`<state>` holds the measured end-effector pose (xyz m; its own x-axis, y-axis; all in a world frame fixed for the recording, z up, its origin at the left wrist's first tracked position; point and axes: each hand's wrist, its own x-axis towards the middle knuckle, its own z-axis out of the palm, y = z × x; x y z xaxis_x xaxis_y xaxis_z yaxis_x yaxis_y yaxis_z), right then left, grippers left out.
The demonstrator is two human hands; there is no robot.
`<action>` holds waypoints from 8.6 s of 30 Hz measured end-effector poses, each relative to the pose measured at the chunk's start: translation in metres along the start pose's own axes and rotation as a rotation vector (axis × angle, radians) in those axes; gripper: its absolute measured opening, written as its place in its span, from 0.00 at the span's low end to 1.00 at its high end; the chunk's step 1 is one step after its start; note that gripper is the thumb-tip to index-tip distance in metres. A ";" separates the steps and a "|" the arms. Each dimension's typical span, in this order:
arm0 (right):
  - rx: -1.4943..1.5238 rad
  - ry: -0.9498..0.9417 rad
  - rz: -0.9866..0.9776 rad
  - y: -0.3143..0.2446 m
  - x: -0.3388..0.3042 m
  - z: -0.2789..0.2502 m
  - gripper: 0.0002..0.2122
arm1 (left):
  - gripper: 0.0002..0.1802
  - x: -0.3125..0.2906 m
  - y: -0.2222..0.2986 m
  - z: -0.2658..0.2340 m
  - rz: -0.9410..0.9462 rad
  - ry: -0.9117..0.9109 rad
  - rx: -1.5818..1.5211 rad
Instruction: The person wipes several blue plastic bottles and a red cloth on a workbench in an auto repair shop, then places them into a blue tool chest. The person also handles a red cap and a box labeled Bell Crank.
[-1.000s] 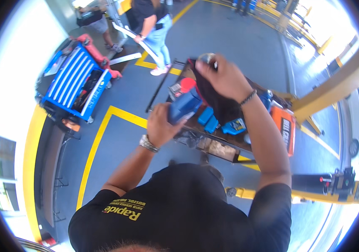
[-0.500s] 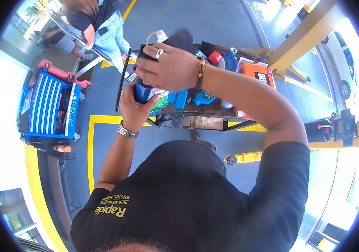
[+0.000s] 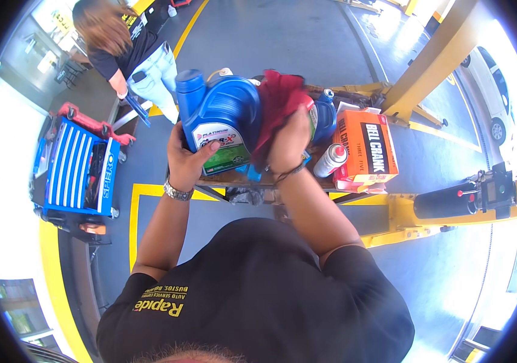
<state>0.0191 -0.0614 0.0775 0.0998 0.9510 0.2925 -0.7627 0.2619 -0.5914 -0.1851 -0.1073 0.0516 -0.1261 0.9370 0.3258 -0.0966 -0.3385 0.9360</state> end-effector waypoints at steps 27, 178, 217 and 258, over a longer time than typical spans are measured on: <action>-0.050 -0.651 0.711 0.005 0.018 -0.007 0.40 | 0.27 0.062 0.107 0.026 0.576 -0.787 0.618; -1.883 -0.841 0.290 -0.130 0.103 -0.213 0.21 | 0.13 -0.105 0.005 -0.096 -0.196 0.045 1.059; -2.135 -0.019 0.507 -0.043 0.074 -0.216 0.11 | 0.20 -0.080 -0.009 -0.060 -0.414 -0.129 1.156; -1.992 -0.383 0.699 -0.105 0.101 -0.216 0.22 | 0.09 -0.014 -0.049 -0.052 -0.163 -0.444 1.238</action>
<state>0.2474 0.0425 0.0066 -0.1227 0.9391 -0.3211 0.9308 -0.0034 -0.3655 -0.2296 -0.1087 -0.0056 0.1552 0.9879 -0.0073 0.9085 -0.1398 0.3938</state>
